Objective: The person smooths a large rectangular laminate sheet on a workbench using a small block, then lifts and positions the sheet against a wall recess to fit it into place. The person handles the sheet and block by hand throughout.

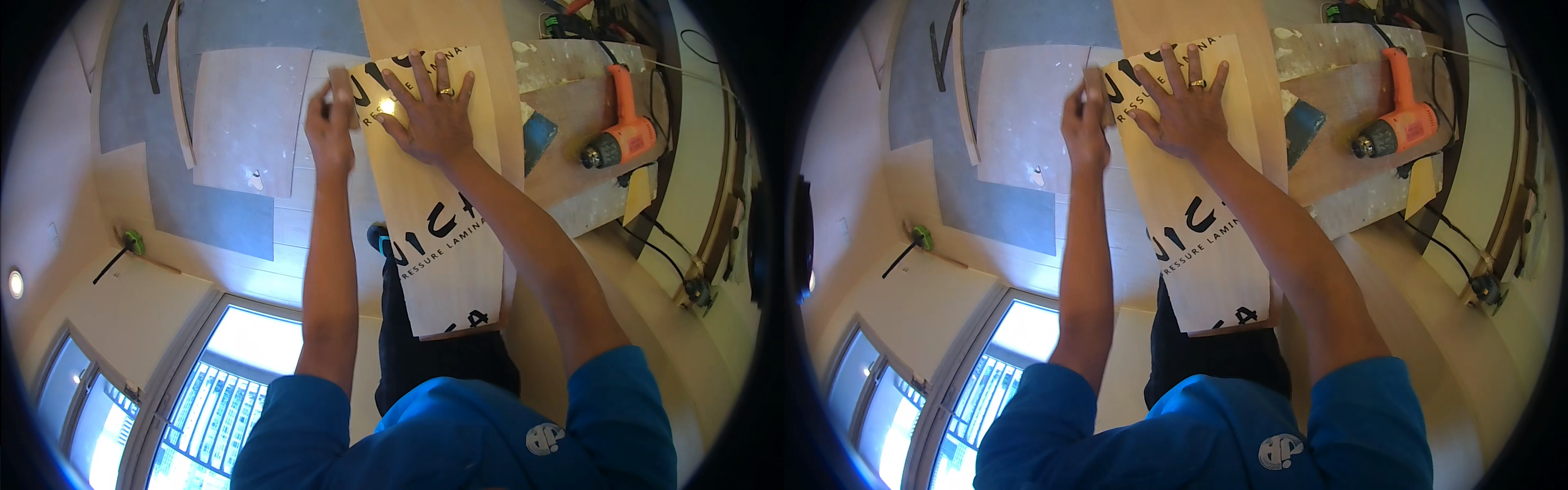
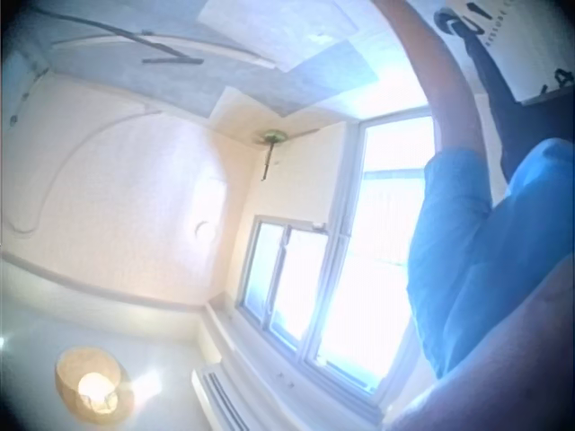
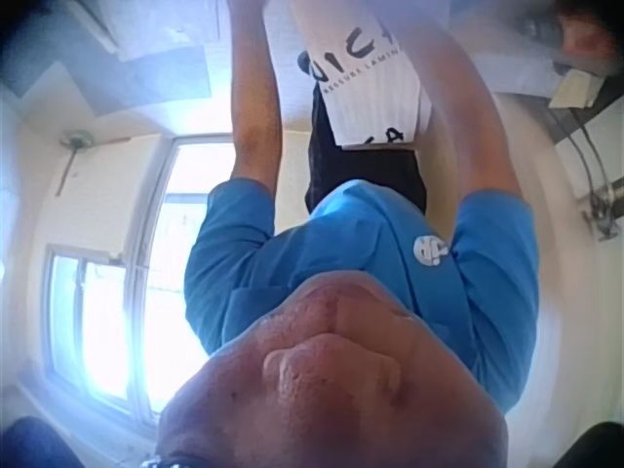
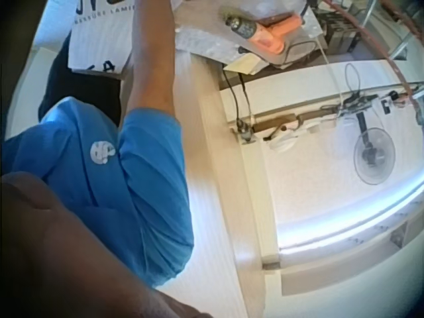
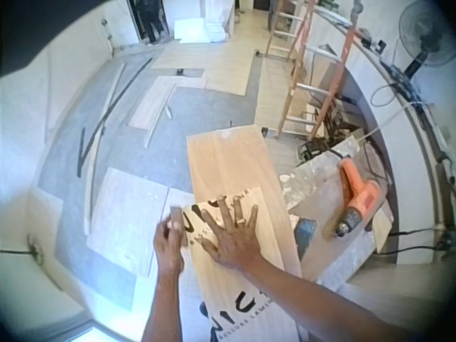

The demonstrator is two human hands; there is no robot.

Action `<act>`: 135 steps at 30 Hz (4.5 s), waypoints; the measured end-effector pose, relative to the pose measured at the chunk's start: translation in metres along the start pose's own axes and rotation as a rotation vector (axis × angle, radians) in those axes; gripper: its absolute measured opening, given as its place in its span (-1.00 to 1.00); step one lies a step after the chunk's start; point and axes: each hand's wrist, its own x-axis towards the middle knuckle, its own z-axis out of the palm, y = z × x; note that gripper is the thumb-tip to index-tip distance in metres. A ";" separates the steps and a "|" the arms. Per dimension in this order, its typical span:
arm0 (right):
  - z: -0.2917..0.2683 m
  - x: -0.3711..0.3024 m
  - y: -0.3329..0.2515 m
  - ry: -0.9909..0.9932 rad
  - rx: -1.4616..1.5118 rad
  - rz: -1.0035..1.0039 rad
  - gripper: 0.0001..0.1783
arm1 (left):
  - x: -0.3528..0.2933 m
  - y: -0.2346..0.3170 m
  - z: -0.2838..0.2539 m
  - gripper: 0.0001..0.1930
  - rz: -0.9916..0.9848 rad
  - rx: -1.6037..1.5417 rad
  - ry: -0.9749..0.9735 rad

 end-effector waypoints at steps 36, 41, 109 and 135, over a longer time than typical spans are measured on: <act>-0.023 0.031 -0.011 -0.300 0.070 -0.746 -0.59 | -0.136 -0.016 -0.125 0.08 -0.054 -1.356 -0.086; -0.017 0.040 -0.001 -0.214 0.172 -0.647 -0.52 | -0.122 -0.012 -0.092 -0.25 -0.347 -1.116 0.399; 0.008 0.020 0.031 -0.032 -0.037 -0.267 -0.26 | 0.042 -0.006 0.034 -0.40 -0.122 -0.214 0.011; 0.012 0.020 0.030 0.033 -0.055 -0.286 -0.26 | 0.042 0.005 0.034 -0.38 -0.223 -0.156 -0.018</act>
